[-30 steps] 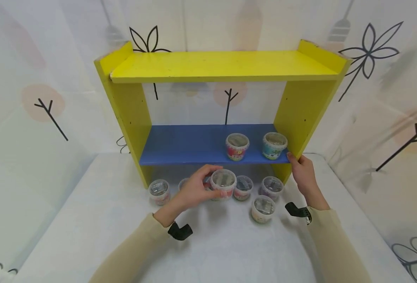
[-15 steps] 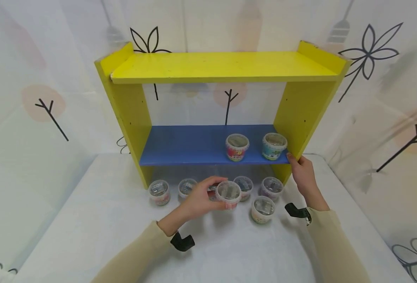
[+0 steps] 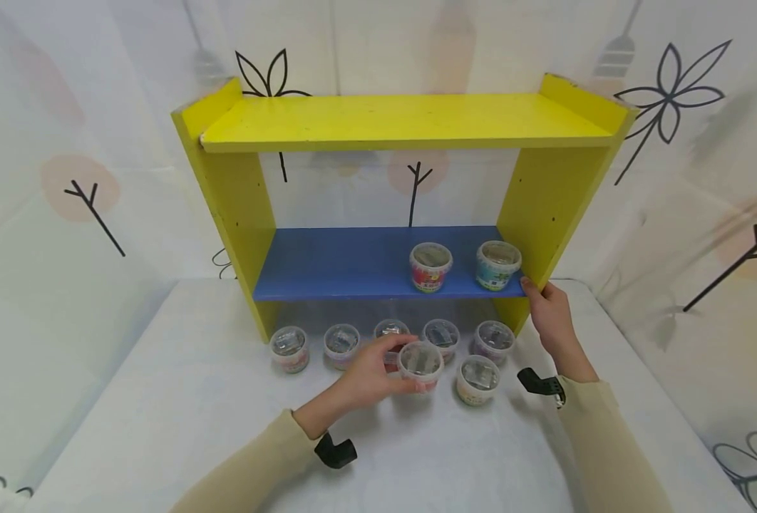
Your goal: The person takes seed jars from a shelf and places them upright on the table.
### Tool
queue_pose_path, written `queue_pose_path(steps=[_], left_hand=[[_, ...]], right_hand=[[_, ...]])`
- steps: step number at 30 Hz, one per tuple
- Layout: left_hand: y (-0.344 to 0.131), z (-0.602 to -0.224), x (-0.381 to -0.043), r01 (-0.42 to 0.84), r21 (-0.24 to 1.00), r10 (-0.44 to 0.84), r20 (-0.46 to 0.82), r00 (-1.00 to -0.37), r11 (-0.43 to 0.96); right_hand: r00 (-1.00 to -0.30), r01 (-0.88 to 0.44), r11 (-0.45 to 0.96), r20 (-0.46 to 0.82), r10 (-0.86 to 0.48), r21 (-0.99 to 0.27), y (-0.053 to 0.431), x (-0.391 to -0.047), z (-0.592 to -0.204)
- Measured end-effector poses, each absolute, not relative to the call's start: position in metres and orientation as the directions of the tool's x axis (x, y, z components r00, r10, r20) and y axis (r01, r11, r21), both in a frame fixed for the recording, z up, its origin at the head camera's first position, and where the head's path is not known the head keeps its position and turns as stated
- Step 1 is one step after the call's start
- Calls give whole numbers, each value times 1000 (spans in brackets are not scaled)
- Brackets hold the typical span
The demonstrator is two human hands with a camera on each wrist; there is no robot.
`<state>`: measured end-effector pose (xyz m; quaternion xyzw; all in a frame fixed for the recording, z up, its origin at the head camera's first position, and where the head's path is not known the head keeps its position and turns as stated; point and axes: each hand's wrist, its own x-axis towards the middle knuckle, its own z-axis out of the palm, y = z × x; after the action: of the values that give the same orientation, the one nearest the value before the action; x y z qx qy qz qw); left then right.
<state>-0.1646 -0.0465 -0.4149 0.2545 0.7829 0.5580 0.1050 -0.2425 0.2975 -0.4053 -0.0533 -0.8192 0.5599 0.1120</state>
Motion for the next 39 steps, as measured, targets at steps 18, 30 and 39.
queue_pose_path(steps=[18,30,39], left_hand=[[-30,-441,-156,259,916,493,81,-866,306],[-27,-450,-152,367,823,461,147,-875,434],[-26,-452,-151,396,800,483,154,-862,451]], right_hand=[[-967,-32,368,121,222,-929,297,-242,-405],[-968,-29,364,118,223,-931,296,-242,-404],[-966,-26,370,118,229,-929,296,-242,-404]])
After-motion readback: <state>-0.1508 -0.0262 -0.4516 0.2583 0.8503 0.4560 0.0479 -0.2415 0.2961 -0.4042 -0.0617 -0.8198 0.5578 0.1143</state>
